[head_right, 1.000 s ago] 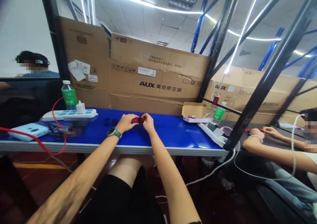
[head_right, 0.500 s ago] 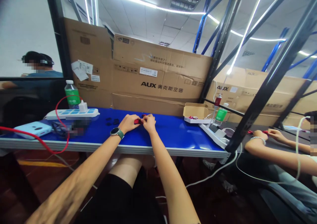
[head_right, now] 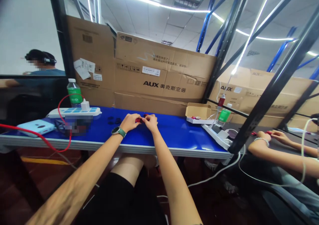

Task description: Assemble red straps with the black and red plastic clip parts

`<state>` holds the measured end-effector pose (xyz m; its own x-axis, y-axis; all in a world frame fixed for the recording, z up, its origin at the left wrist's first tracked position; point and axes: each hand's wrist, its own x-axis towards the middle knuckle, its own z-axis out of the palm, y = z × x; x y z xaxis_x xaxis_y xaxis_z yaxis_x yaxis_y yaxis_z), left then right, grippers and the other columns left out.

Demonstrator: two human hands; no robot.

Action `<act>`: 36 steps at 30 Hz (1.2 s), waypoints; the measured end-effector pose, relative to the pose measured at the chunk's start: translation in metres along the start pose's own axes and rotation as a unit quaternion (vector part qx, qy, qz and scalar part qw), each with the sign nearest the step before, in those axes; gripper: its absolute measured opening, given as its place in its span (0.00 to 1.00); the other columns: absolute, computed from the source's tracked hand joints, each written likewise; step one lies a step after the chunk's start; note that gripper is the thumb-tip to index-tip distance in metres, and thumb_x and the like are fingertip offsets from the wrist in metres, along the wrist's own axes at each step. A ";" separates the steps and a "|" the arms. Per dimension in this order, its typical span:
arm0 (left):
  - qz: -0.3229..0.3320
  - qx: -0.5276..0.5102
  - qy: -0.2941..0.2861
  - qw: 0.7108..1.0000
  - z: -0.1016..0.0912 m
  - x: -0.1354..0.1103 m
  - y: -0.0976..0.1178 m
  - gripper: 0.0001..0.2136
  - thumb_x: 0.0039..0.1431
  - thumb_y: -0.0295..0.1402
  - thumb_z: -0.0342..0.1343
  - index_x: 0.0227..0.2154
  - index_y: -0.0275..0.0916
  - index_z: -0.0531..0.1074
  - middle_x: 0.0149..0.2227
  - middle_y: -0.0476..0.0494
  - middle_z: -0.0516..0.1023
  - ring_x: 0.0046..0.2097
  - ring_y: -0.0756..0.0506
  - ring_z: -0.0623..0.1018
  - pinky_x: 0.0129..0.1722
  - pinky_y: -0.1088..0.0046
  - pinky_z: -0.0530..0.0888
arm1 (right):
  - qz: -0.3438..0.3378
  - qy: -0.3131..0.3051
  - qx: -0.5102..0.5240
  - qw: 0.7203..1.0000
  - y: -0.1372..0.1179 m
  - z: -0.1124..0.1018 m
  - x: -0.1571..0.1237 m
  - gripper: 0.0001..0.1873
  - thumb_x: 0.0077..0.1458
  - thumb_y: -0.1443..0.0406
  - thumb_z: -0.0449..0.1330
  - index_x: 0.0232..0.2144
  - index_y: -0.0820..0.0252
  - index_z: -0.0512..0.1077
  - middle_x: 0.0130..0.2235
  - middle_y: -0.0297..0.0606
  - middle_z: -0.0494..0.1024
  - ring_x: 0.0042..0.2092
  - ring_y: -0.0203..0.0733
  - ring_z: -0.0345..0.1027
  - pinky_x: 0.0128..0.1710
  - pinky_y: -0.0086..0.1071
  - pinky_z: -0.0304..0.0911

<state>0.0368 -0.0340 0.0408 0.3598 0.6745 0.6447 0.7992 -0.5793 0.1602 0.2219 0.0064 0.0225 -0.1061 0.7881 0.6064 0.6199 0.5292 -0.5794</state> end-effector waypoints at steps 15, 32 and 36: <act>-0.028 -0.047 0.040 0.998 0.011 0.001 -0.012 0.14 0.54 0.31 0.67 0.45 0.43 0.79 0.45 0.41 0.82 0.47 0.39 0.80 0.50 0.64 0.72 | 0.133 0.145 0.071 0.978 -0.002 -0.007 0.001 0.21 0.54 0.73 0.46 0.47 0.62 0.69 0.49 0.45 0.73 0.51 0.42 0.67 0.51 0.32 0.60; -0.022 -0.168 0.040 0.985 0.019 0.004 -0.017 0.17 0.53 0.26 0.59 0.46 0.39 0.81 0.46 0.40 0.84 0.48 0.40 0.81 0.53 0.65 0.74 | -0.077 -0.112 -0.201 0.970 -0.030 -0.005 -0.021 0.23 0.59 0.60 0.59 0.57 0.55 0.68 0.56 0.44 0.75 0.56 0.50 0.65 0.53 0.44 0.55; -0.049 -0.185 0.065 0.979 0.021 0.005 -0.014 0.12 0.59 0.32 0.57 0.43 0.39 0.81 0.43 0.41 0.84 0.45 0.41 0.82 0.50 0.66 0.75 | -0.062 -0.095 -0.221 0.969 -0.034 -0.011 -0.017 0.17 0.62 0.61 0.59 0.53 0.53 0.72 0.52 0.42 0.79 0.54 0.47 0.69 0.53 0.41 0.55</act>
<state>0.0371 -0.0128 0.0262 0.2060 0.6851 0.6987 0.5886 -0.6572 0.4708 0.2112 -0.0291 0.0381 -0.3151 0.7933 0.5210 0.8613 0.4696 -0.1940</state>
